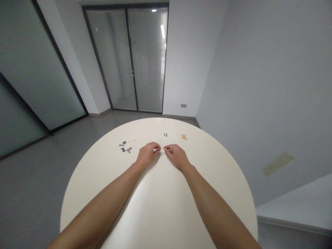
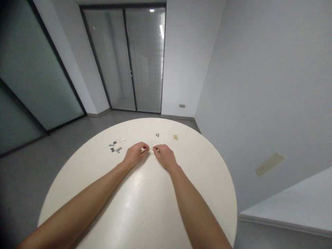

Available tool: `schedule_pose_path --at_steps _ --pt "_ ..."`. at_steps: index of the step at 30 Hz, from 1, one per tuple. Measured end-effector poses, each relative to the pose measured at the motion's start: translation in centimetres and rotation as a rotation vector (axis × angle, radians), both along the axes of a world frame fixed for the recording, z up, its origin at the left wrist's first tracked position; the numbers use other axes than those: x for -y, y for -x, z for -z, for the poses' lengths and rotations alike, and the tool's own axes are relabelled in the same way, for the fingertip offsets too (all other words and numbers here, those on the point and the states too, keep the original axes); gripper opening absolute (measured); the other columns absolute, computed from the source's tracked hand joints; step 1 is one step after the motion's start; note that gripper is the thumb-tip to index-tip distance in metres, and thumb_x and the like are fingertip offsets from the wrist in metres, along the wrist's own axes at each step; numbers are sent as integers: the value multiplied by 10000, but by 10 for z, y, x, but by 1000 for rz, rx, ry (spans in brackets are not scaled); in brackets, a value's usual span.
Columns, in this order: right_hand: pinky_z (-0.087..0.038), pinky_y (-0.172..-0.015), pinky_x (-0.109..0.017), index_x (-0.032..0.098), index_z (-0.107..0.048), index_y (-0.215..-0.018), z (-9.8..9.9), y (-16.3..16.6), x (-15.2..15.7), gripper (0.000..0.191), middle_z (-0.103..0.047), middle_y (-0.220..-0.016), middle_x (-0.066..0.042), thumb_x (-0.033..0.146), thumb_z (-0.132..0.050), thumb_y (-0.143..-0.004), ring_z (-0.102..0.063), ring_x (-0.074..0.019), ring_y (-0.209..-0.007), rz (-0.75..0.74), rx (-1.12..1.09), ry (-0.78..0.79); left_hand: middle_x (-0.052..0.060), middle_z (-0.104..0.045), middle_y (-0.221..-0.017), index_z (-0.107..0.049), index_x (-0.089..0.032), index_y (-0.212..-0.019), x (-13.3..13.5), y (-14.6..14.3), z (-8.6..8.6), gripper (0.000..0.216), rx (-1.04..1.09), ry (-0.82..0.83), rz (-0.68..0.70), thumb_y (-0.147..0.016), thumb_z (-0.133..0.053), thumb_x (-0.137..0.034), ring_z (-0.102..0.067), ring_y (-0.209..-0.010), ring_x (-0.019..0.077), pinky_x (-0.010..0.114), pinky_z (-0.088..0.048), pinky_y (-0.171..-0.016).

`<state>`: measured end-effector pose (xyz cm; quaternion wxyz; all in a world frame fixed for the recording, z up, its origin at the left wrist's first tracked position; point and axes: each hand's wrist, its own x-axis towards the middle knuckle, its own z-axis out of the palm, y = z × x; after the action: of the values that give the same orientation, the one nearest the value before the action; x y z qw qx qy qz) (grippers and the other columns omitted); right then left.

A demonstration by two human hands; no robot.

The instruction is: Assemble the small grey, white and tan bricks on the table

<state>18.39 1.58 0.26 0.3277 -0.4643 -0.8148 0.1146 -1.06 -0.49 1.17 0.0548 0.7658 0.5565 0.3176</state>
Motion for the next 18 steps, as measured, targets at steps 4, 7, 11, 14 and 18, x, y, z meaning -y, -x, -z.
schedule_pose_path --at_steps 4,7,11,14,18 --pt "-482 -899 -351 238 -714 -1045 -1 0 0 180 -738 -1041 -51 291 -560 -969 -636 -217 -1018 -6 11 2 8 -728 -988 -677 -245 -928 0 0 0 106 -4 9 -6 -892 -580 -226 -651 -934 187 287 -466 -775" --pt "-477 -908 -348 236 -713 -1048 -1 -1 0 170 -736 -1050 -53 283 -571 -965 -632 -215 -1027 -11 12 1 12 -728 -994 -681 -246 -938 1 0 -1 109 -9 14 -9 -890 -585 -230 -651 -942 191 288 -468 -781" --pt "-470 -914 -335 234 -708 -1056 -1 -1 -1 166 -730 -1065 -53 287 -579 -966 -627 -205 -1033 -8 15 3 15 -730 -1010 -686 -245 -951 1 0 -1 120 -14 30 -9 -886 -587 -228 -651 -948 192 286 -470 -792" --pt "-463 -913 -323 232 -704 -1056 -1 -1 0 159 -728 -1065 -52 278 -582 -964 -625 -196 -1032 -7 21 6 10 -732 -1010 -686 -245 -955 1 0 -2 123 -20 42 -10 -888 -585 -229 -651 -952 196 289 -468 -793" --pt "-460 -901 -319 234 -698 -1042 -2 0 1 142 -726 -1055 -44 268 -590 -957 -625 -194 -1029 -1 22 18 2 -735 -1002 -686 -252 -953 1 0 -2 121 -24 50 -21 -885 -588 -230 -652 -947 198 290 -466 -782"
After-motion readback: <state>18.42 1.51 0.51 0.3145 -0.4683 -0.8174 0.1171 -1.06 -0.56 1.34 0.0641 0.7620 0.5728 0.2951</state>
